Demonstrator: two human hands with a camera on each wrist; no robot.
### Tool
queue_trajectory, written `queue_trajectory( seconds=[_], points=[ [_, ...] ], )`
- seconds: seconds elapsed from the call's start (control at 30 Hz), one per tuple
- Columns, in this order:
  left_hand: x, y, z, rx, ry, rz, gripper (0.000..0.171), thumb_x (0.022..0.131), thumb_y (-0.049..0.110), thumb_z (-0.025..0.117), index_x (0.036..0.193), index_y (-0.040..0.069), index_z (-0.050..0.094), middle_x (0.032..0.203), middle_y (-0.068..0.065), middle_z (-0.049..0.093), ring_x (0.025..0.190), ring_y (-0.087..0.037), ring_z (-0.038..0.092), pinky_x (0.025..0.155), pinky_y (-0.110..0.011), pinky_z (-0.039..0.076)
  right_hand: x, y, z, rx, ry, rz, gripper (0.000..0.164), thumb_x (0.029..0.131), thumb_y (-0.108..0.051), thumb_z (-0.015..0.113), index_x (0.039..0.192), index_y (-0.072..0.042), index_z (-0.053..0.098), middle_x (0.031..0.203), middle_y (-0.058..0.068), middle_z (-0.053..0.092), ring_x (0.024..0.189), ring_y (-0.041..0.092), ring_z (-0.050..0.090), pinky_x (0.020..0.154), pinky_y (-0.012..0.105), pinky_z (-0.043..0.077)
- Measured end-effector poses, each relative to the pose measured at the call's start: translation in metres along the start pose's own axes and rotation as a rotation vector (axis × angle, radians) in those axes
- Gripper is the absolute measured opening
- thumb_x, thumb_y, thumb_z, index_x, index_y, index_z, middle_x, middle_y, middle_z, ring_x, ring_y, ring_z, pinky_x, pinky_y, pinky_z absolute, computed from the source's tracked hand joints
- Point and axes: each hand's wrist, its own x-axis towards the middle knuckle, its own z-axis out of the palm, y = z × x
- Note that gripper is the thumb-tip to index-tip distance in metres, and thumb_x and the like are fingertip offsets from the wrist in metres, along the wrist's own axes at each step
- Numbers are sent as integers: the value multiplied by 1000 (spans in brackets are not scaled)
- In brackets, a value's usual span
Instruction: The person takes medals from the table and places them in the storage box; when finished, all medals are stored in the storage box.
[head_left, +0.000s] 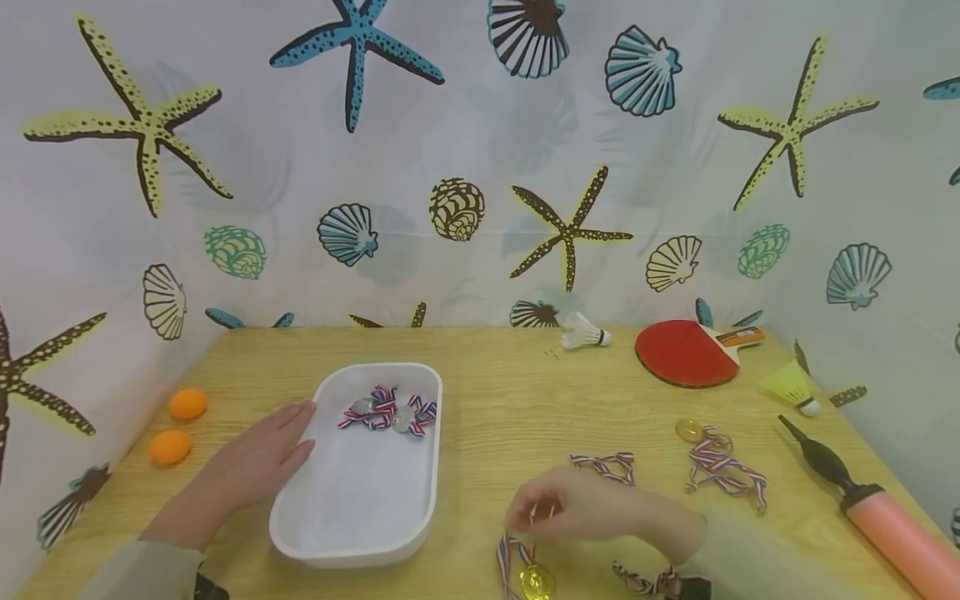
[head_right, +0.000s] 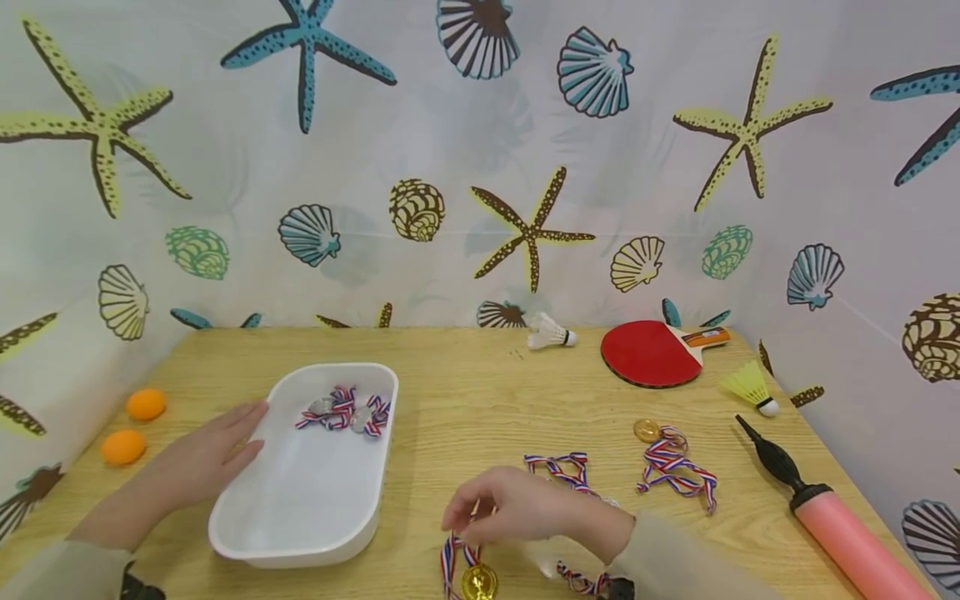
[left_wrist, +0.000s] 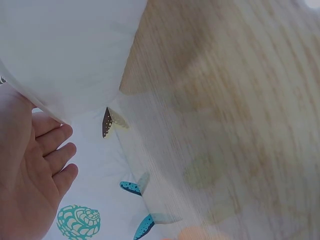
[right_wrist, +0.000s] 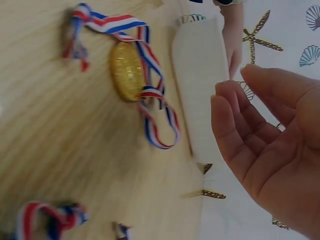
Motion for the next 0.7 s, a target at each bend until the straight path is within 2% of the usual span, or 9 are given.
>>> queue_trajectory(
  seconds=[0.1, 0.2, 0.33, 0.47, 0.7],
  points=[
    [0, 0, 0, 0, -3, -5, 58, 94, 26, 48, 137, -9, 33, 139, -29, 32, 126, -46, 30, 100, -59, 25, -11, 17, 7, -70, -69, -82, 16, 86, 0, 60, 100, -3, 66, 93, 5, 66, 80, 0, 57, 69, 21, 52],
    [1, 0, 1, 2, -2, -5, 57, 94, 26, 48, 138, -8, 33, 139, -29, 32, 126, -46, 29, 100, -59, 25, -16, 30, 13, -163, -90, -109, 22, 82, 3, 61, 101, -5, 66, 91, 0, 65, 79, -2, 54, 69, 18, 50],
    [0, -1, 1, 2, 7, 6, 57, 95, 26, 48, 137, -9, 34, 139, -29, 33, 125, -46, 31, 100, -58, 26, -18, 37, 19, -277, -84, -60, 30, 75, 3, 66, 103, -10, 67, 86, -12, 59, 76, -4, 49, 69, 16, 48],
    [0, -1, 1, 2, 7, 11, 57, 95, 26, 48, 137, -9, 34, 139, -28, 33, 125, -46, 30, 100, -58, 26, -17, 40, 23, -359, -83, -27, 39, 70, 4, 67, 106, -11, 67, 89, -16, 58, 76, -4, 48, 70, 15, 46],
    [0, -2, 2, 3, 4, 6, 57, 95, 27, 48, 138, -9, 33, 139, -29, 32, 126, -46, 30, 100, -58, 25, -14, 42, 26, -401, -92, -3, 39, 70, 3, 67, 105, -16, 65, 70, -17, 48, 61, -4, 41, 54, 13, 43]
  ],
)
